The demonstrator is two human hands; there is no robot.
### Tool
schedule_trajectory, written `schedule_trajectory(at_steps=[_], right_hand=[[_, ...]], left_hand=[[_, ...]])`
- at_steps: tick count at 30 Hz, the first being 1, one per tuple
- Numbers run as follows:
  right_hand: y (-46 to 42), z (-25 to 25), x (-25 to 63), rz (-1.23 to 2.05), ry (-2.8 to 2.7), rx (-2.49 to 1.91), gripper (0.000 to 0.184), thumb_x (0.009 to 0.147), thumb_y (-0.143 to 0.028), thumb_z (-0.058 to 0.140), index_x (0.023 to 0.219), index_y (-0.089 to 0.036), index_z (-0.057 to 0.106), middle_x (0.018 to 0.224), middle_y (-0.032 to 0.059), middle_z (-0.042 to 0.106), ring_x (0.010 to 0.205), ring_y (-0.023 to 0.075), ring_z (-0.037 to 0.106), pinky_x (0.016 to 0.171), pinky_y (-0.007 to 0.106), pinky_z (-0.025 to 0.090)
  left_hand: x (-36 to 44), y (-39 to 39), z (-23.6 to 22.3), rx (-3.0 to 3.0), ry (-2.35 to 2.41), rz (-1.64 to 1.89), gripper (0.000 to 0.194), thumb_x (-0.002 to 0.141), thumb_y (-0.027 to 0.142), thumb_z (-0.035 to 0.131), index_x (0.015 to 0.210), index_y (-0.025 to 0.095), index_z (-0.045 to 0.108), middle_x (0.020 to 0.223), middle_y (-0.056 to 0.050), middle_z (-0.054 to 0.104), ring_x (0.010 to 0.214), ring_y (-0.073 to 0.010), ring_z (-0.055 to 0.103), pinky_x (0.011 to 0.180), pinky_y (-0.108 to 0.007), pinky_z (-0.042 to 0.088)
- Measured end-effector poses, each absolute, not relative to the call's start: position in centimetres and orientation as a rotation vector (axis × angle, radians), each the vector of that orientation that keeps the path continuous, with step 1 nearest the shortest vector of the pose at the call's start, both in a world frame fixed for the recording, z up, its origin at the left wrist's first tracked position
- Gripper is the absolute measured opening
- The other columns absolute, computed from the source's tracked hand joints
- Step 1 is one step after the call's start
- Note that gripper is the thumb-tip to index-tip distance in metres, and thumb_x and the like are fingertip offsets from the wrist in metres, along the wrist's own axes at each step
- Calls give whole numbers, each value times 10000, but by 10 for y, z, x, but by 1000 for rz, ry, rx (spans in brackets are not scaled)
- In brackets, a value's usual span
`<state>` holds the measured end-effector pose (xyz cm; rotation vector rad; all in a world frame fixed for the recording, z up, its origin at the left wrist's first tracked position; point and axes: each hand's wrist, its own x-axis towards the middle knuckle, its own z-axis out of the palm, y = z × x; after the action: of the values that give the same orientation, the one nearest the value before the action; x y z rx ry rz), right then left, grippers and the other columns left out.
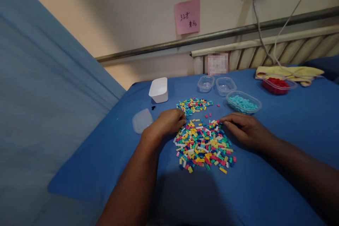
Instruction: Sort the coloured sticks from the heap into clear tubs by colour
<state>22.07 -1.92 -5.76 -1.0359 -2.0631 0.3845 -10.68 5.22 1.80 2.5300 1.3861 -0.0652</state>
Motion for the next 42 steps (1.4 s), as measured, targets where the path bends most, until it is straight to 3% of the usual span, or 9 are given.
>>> schedule_trajectory(at_steps=[6,9,12,18,25,35,42], right_hand=[[-18,-57,220,406,-2054,-1029,226,1083,-259,566,1151,-246,780,1091,41,831,986,227,785,887,364,618],[-17,-58,220,430,-2042,-1030,237,1082,-268,563,1155,-245,787,1090,45,831,988,229,785,887,368,624],[-17,-58,220,446,-2031,-1033,238,1070,-275,576,1156,-247,796,1085,48,833,977,235,788,885,381,633],[-17,-55,219,457,-2033,-1023,258,1065,-282,571,1165,-246,807,1095,63,835,982,251,786,887,413,644],[-17,-56,219,479,-2040,-1017,252,1078,-277,564,1168,-246,797,1102,58,829,1001,240,781,891,384,628],[-22,-49,215,470,-2026,-953,250,1065,-259,567,1163,-250,797,1070,71,828,964,243,776,852,398,630],[-23,-50,212,483,-2026,-941,241,1054,-247,580,1157,-256,798,1071,52,826,955,224,781,849,368,629]], left_hand=[[-113,56,19,2395,1397,159,76,938,192,643,947,202,718,842,-3,710,714,-165,610,647,-307,395],[-107,62,11,2527,1317,299,208,964,159,610,1102,202,760,1000,-47,720,885,-189,664,801,-313,494],[-98,67,4,2691,1242,213,287,968,118,585,1150,196,793,1091,-87,710,1013,-218,670,914,-332,522],[-88,70,11,2752,1378,-58,343,966,129,583,1213,221,802,1205,-89,751,1053,-242,692,894,-326,532],[-83,70,18,2767,1391,-249,325,909,143,622,1157,222,817,1179,-93,778,1013,-265,712,791,-328,505],[-82,73,17,2778,1314,-139,246,1015,148,538,1061,171,778,1104,-105,754,931,-225,689,807,-318,507],[-70,70,18,2829,1172,-138,257,1004,99,551,1081,184,781,1113,-96,763,1004,-234,704,877,-324,531]])
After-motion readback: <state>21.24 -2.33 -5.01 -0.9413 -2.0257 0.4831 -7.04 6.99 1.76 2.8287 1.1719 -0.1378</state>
